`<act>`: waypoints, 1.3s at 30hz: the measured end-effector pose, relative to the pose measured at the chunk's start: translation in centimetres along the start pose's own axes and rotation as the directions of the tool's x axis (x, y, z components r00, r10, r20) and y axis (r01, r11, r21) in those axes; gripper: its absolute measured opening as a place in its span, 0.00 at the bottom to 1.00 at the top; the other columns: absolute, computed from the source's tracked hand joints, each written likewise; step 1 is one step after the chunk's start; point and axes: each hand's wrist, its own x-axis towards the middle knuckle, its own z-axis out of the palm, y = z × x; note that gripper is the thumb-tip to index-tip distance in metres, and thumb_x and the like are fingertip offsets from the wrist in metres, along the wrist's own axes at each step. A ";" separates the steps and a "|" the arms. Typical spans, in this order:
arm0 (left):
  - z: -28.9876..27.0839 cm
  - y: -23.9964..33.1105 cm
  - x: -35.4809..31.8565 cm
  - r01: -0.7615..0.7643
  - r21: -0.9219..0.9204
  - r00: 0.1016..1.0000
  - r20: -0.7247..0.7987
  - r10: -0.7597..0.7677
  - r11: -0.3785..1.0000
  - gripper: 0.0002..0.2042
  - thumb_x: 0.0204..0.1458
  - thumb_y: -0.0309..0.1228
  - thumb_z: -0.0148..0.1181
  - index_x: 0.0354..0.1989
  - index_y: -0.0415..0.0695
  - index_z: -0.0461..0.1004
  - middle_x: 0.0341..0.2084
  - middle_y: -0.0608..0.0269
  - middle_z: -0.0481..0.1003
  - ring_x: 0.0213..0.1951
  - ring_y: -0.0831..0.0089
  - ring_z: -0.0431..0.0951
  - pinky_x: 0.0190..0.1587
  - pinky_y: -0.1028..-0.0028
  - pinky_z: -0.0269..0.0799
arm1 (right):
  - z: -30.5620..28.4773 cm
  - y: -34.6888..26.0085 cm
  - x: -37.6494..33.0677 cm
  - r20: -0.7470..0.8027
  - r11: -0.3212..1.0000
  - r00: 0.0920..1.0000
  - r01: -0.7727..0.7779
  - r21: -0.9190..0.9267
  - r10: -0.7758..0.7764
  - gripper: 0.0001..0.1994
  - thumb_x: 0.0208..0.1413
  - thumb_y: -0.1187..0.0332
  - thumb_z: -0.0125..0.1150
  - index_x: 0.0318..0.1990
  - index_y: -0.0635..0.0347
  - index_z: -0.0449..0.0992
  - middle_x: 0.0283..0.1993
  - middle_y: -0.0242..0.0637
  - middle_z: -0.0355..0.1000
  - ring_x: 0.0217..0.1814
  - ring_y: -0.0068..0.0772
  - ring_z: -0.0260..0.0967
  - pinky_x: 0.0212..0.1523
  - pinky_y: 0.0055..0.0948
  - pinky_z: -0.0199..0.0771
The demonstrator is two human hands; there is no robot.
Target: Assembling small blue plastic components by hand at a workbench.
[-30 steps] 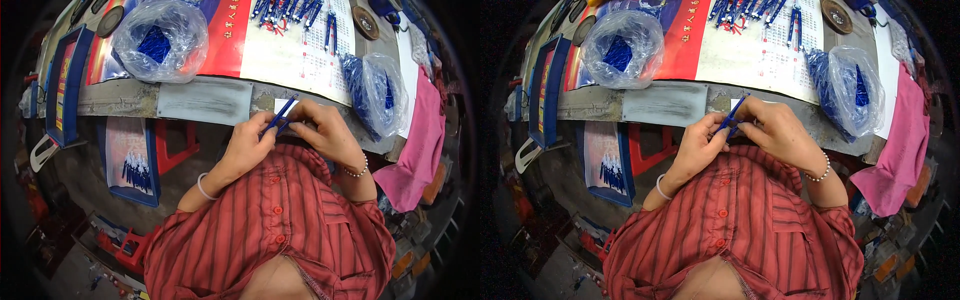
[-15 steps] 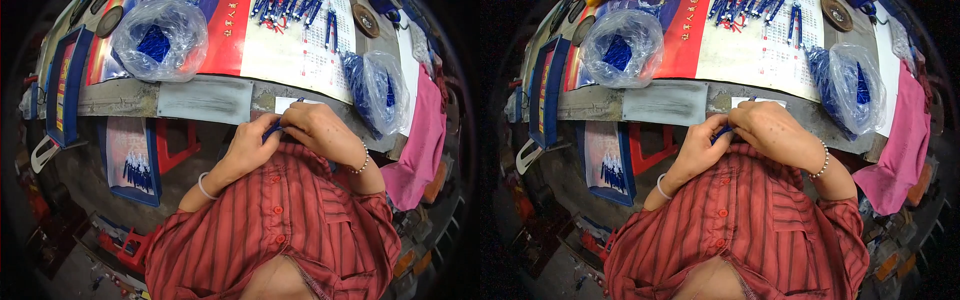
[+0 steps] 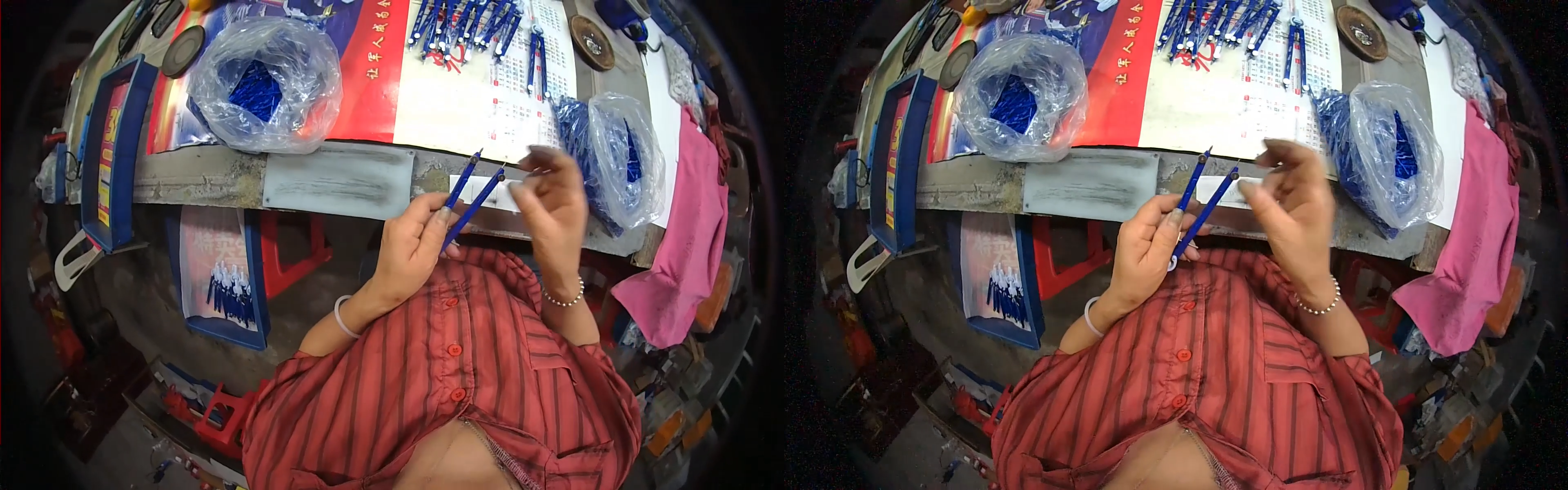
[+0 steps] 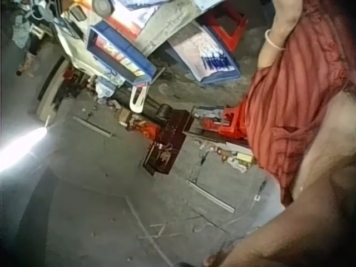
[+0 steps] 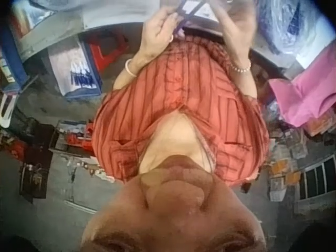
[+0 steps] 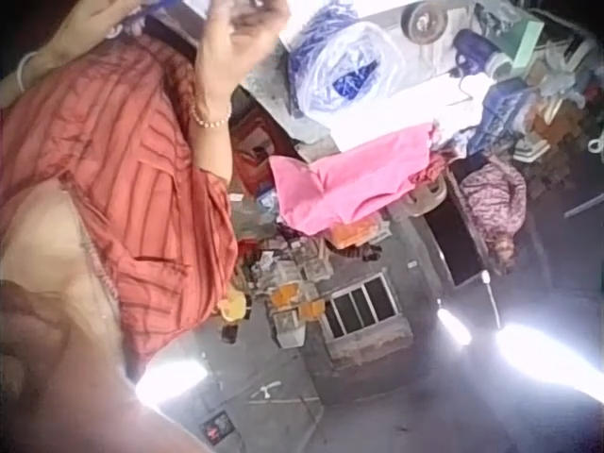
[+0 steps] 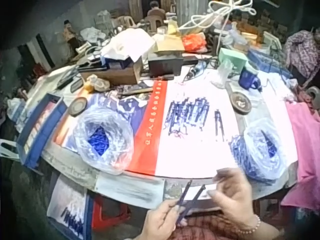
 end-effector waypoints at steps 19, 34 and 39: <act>3.3 1.4 -0.7 -0.121 0.142 0.993 0.022 0.119 0.982 0.09 0.60 0.29 0.43 0.33 0.36 0.68 0.12 0.65 0.70 0.14 0.82 0.70 0.17 0.80 0.62 | 2.9 2.7 -1.0 0.047 0.956 0.999 -0.001 0.294 -0.014 0.08 0.54 0.70 0.56 0.25 0.63 0.71 0.17 0.22 0.61 0.18 0.10 0.53 0.19 0.16 0.51; 3.3 0.4 -0.1 -0.059 0.110 0.994 -0.087 0.069 0.992 0.10 0.61 0.30 0.43 0.32 0.36 0.68 0.13 0.66 0.68 0.15 0.84 0.68 0.16 0.81 0.60 | 3.5 3.4 -2.4 0.121 0.882 0.963 -0.270 0.387 0.242 0.07 0.55 0.70 0.57 0.32 0.65 0.69 0.20 0.31 0.66 0.10 0.17 0.61 0.06 0.17 0.60; 3.5 0.4 -0.2 -0.086 0.133 0.991 -0.094 0.099 0.987 0.10 0.60 0.29 0.43 0.32 0.36 0.68 0.13 0.66 0.69 0.15 0.84 0.69 0.16 0.81 0.61 | 3.4 2.4 -2.2 0.107 0.866 0.941 -0.338 0.369 0.321 0.06 0.54 0.73 0.57 0.27 0.62 0.71 0.21 0.24 0.64 0.22 0.11 0.59 0.20 0.14 0.59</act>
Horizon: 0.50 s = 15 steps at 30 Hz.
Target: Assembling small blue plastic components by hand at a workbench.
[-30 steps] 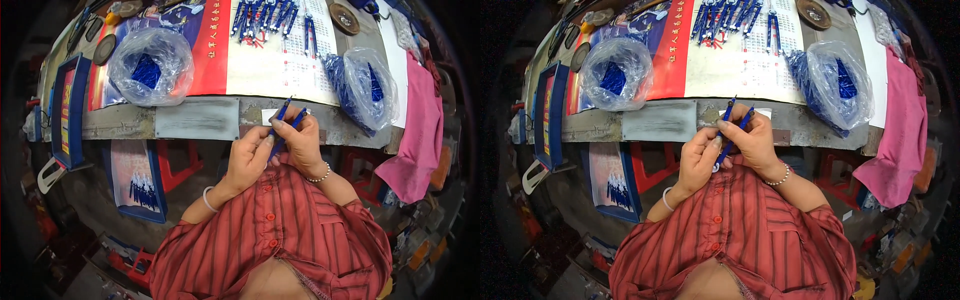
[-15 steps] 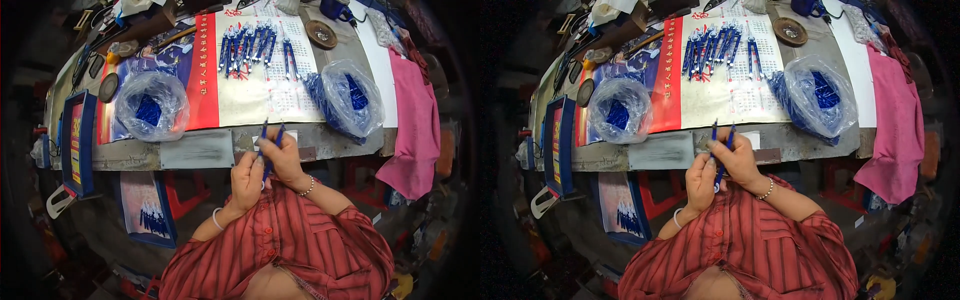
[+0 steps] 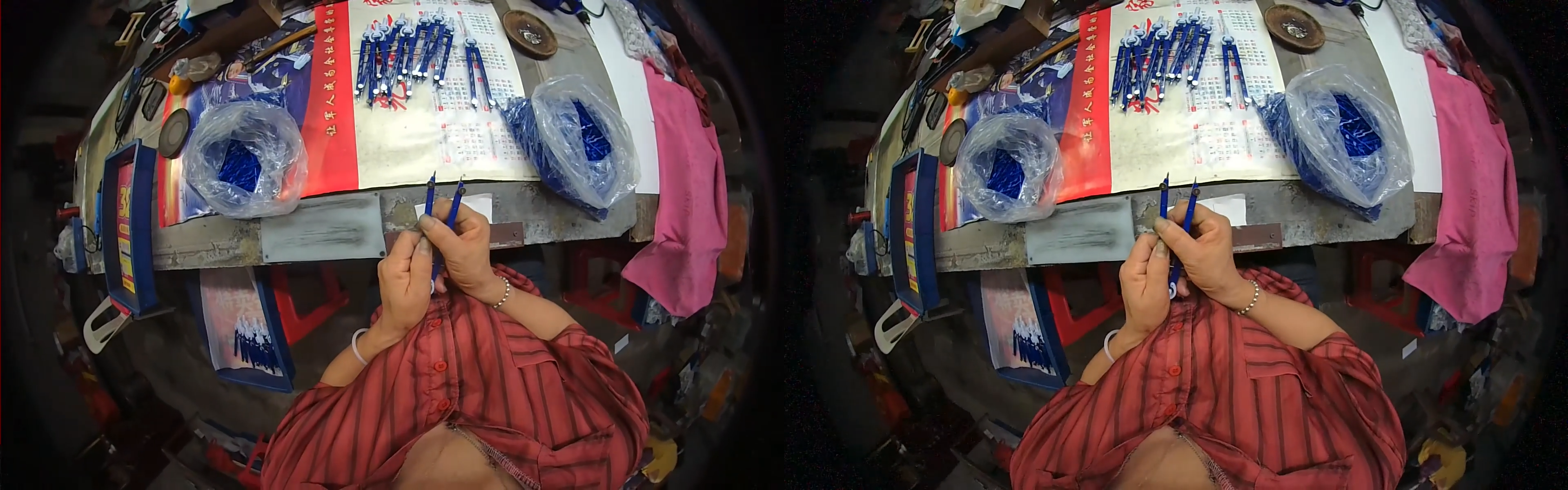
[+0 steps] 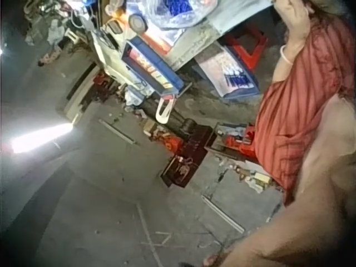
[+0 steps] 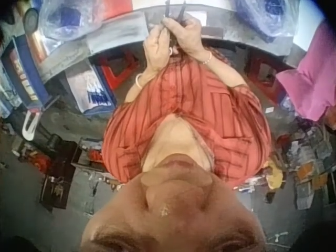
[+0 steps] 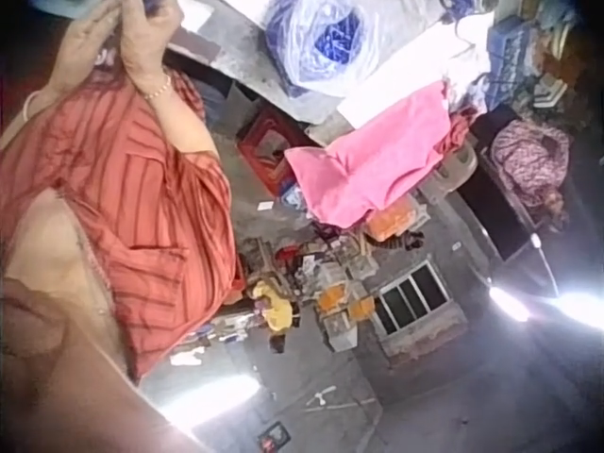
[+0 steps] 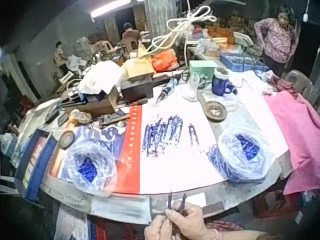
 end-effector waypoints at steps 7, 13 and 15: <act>0.3 -0.1 -0.2 -0.059 0.071 0.998 0.007 0.058 0.996 0.09 0.59 0.28 0.43 0.32 0.36 0.68 0.13 0.65 0.69 0.14 0.82 0.69 0.17 0.80 0.62 | -0.7 0.5 1.1 -0.007 0.985 0.985 0.172 -0.014 -0.172 0.08 0.55 0.69 0.58 0.26 0.60 0.69 0.18 0.24 0.63 0.16 0.11 0.57 0.15 0.15 0.57; 0.1 -0.8 -0.6 0.014 0.044 1.000 0.008 -0.014 0.999 0.10 0.60 0.30 0.44 0.30 0.37 0.68 0.12 0.67 0.68 0.15 0.84 0.68 0.17 0.80 0.62 | -1.3 -0.6 1.8 0.049 0.998 0.999 0.017 0.056 -0.019 0.06 0.54 0.69 0.58 0.31 0.61 0.71 0.24 0.25 0.66 0.22 0.11 0.59 0.22 0.15 0.60; -0.3 -0.8 -0.4 0.036 -0.025 0.999 -0.032 -0.037 0.999 0.11 0.61 0.30 0.43 0.30 0.37 0.68 0.12 0.67 0.68 0.15 0.84 0.68 0.17 0.81 0.62 | -2.0 -0.4 1.3 0.089 0.999 0.995 0.043 -0.011 -0.042 0.05 0.54 0.70 0.57 0.33 0.61 0.71 0.27 0.26 0.67 0.25 0.12 0.62 0.24 0.15 0.63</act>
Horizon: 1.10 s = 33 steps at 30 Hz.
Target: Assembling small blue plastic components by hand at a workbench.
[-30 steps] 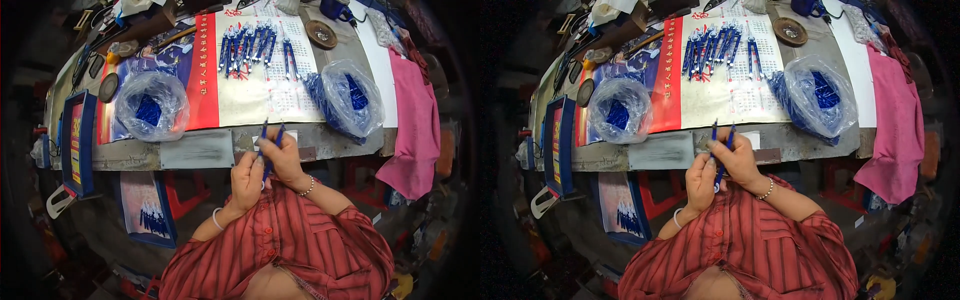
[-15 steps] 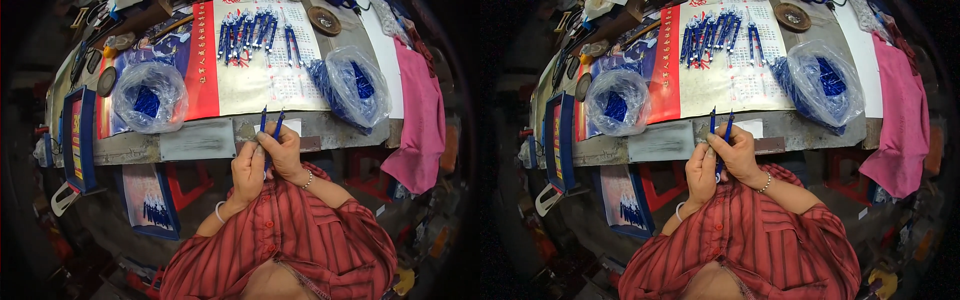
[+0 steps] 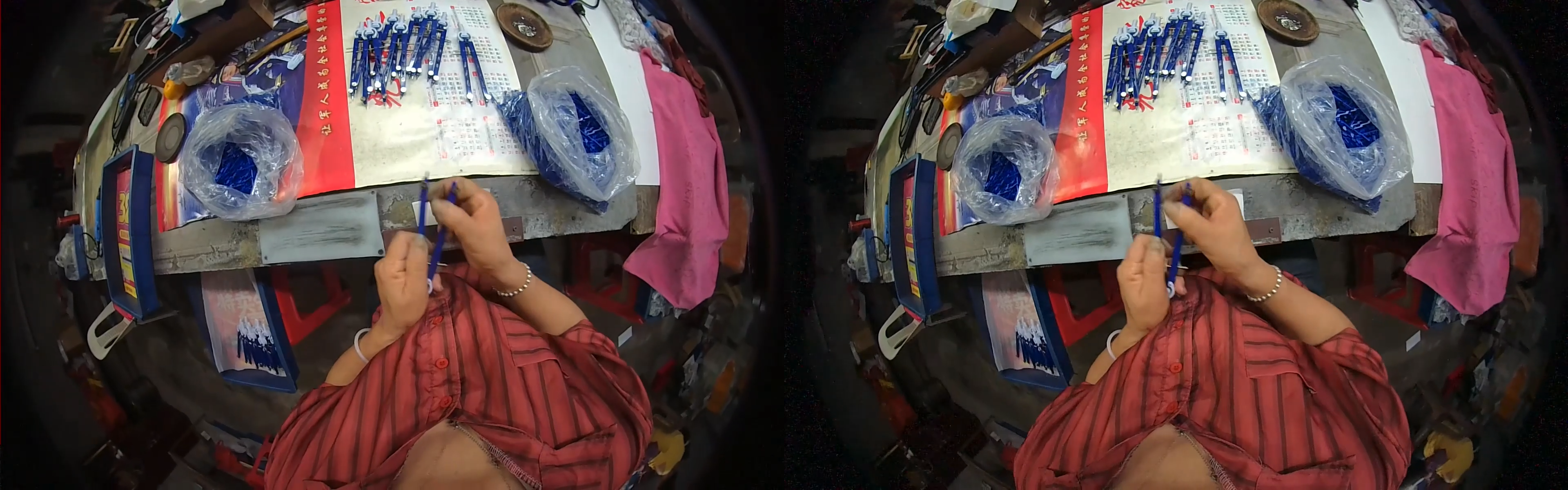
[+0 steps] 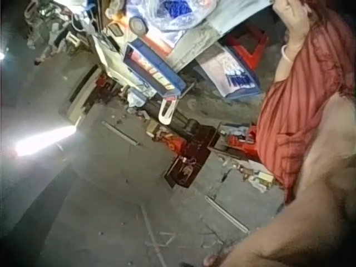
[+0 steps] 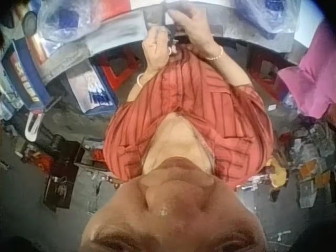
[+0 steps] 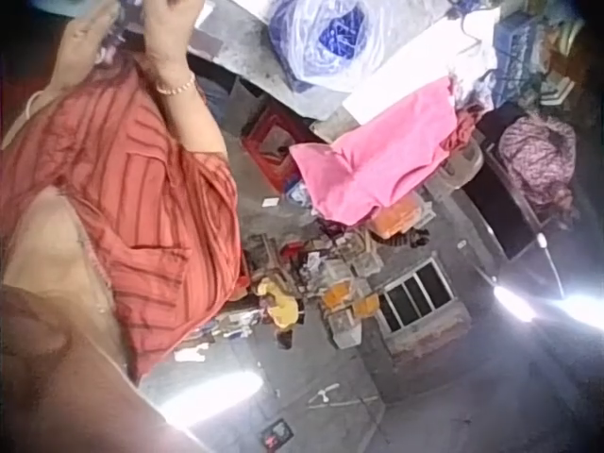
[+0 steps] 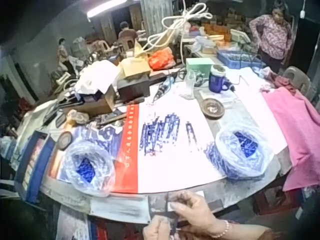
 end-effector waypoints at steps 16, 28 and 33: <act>0.0 0.2 0.3 -0.037 0.016 0.999 0.015 0.037 0.999 0.12 0.62 0.32 0.41 0.30 0.38 0.66 0.17 0.67 0.68 0.14 0.86 0.64 0.17 0.84 0.60 | 0.6 0.7 -2.0 -0.002 0.982 1.000 -0.023 0.188 0.024 0.03 0.55 0.74 0.57 0.32 0.63 0.70 0.23 0.25 0.66 0.21 0.11 0.60 0.18 0.13 0.59; -0.2 -0.4 -0.6 0.156 -0.094 0.985 0.085 -0.148 0.983 0.12 0.62 0.34 0.39 0.33 0.38 0.66 0.16 0.63 0.70 0.14 0.81 0.69 0.17 0.83 0.63 | -1.0 0.2 0.0 -0.113 0.998 0.993 0.042 0.052 -0.036 0.05 0.55 0.70 0.59 0.30 0.60 0.71 0.18 0.24 0.63 0.14 0.11 0.54 0.15 0.13 0.54; -0.6 0.1 0.4 0.246 -0.273 0.968 0.114 -0.223 0.930 0.15 0.63 0.37 0.37 0.37 0.37 0.67 0.23 0.58 0.73 0.22 0.77 0.74 0.25 0.81 0.70 | -1.2 -0.8 1.0 -0.022 0.987 0.999 -0.042 0.154 0.046 0.05 0.56 0.69 0.57 0.31 0.60 0.71 0.18 0.23 0.61 0.13 0.10 0.52 0.14 0.12 0.53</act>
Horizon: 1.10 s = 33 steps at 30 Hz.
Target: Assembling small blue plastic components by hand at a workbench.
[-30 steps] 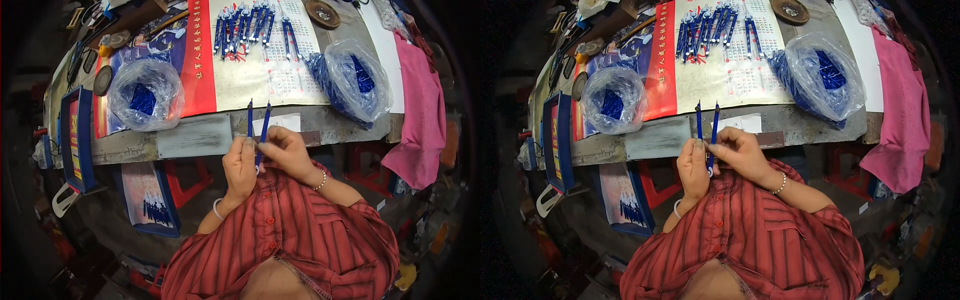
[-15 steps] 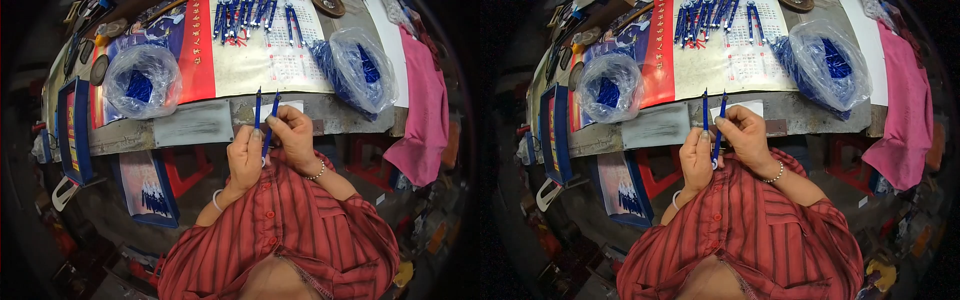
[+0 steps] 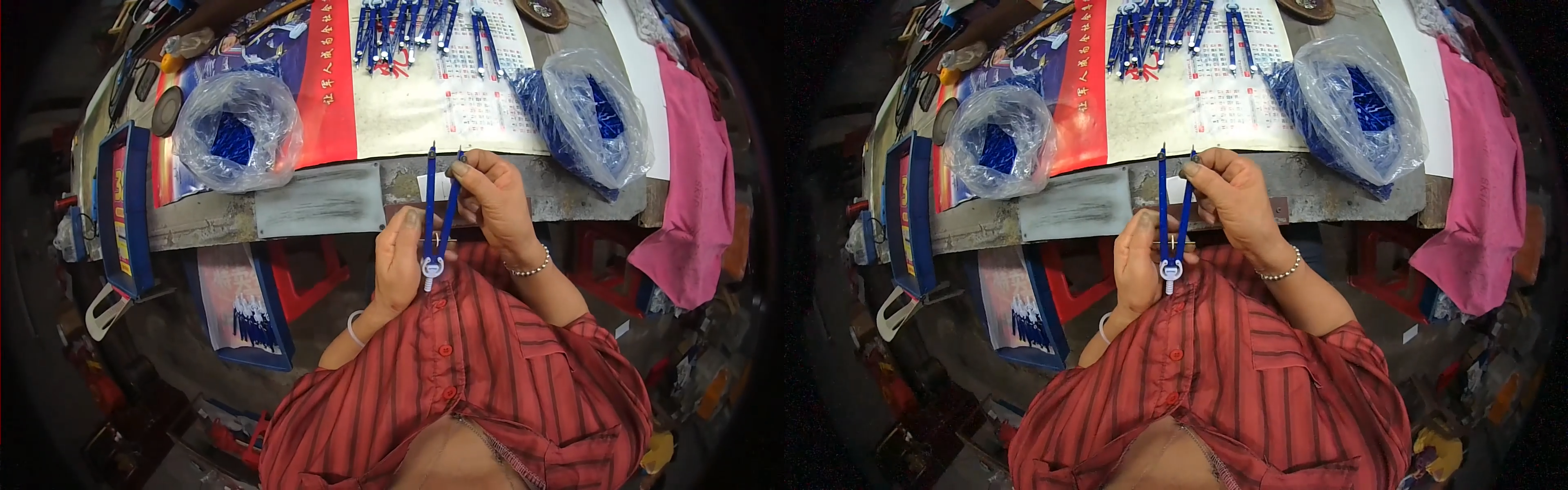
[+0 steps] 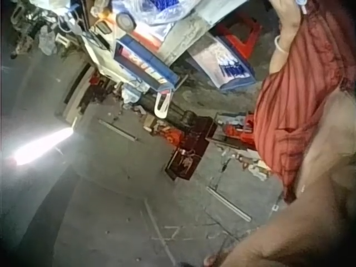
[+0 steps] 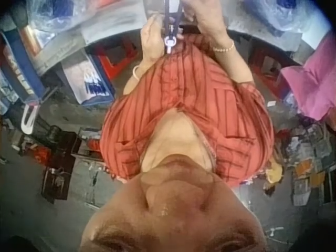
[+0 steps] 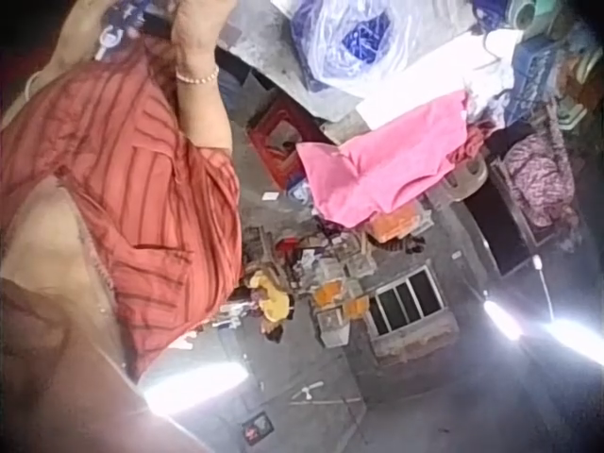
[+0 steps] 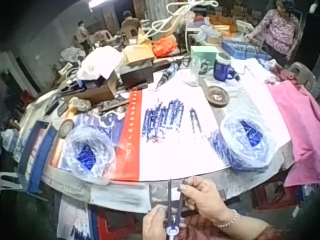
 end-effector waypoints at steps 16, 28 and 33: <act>0.8 0.5 0.6 -0.298 0.319 0.951 0.180 0.251 0.900 0.19 0.57 0.22 0.48 0.59 0.39 0.61 0.34 0.66 0.70 0.27 0.83 0.69 0.30 0.82 0.66 | 0.4 -1.5 -1.0 0.467 0.034 0.572 0.656 -0.754 -0.674 0.07 0.51 0.71 0.58 0.26 0.63 0.68 0.21 0.41 0.64 0.18 0.41 0.63 0.18 0.35 0.60; 1.9 0.9 1.9 -0.590 0.690 0.758 0.295 0.582 0.419 0.24 0.50 0.16 0.47 0.58 0.39 0.61 0.36 0.46 0.67 0.38 0.49 0.70 0.42 0.64 0.67 | 1.4 -2.7 -2.2 0.315 0.403 0.818 0.526 -0.749 -0.482 0.11 0.54 0.66 0.57 0.25 0.64 0.69 0.22 0.44 0.65 0.21 0.46 0.64 0.22 0.37 0.62; 2.3 0.8 2.1 -0.563 0.684 0.791 0.284 0.542 0.464 0.24 0.49 0.16 0.47 0.58 0.38 0.60 0.36 0.44 0.67 0.38 0.47 0.70 0.41 0.62 0.67 | 2.1 -1.7 -2.3 0.308 0.203 0.699 0.546 -0.813 -0.646 0.07 0.54 0.69 0.54 0.28 0.64 0.70 0.24 0.43 0.67 0.24 0.46 0.67 0.23 0.38 0.64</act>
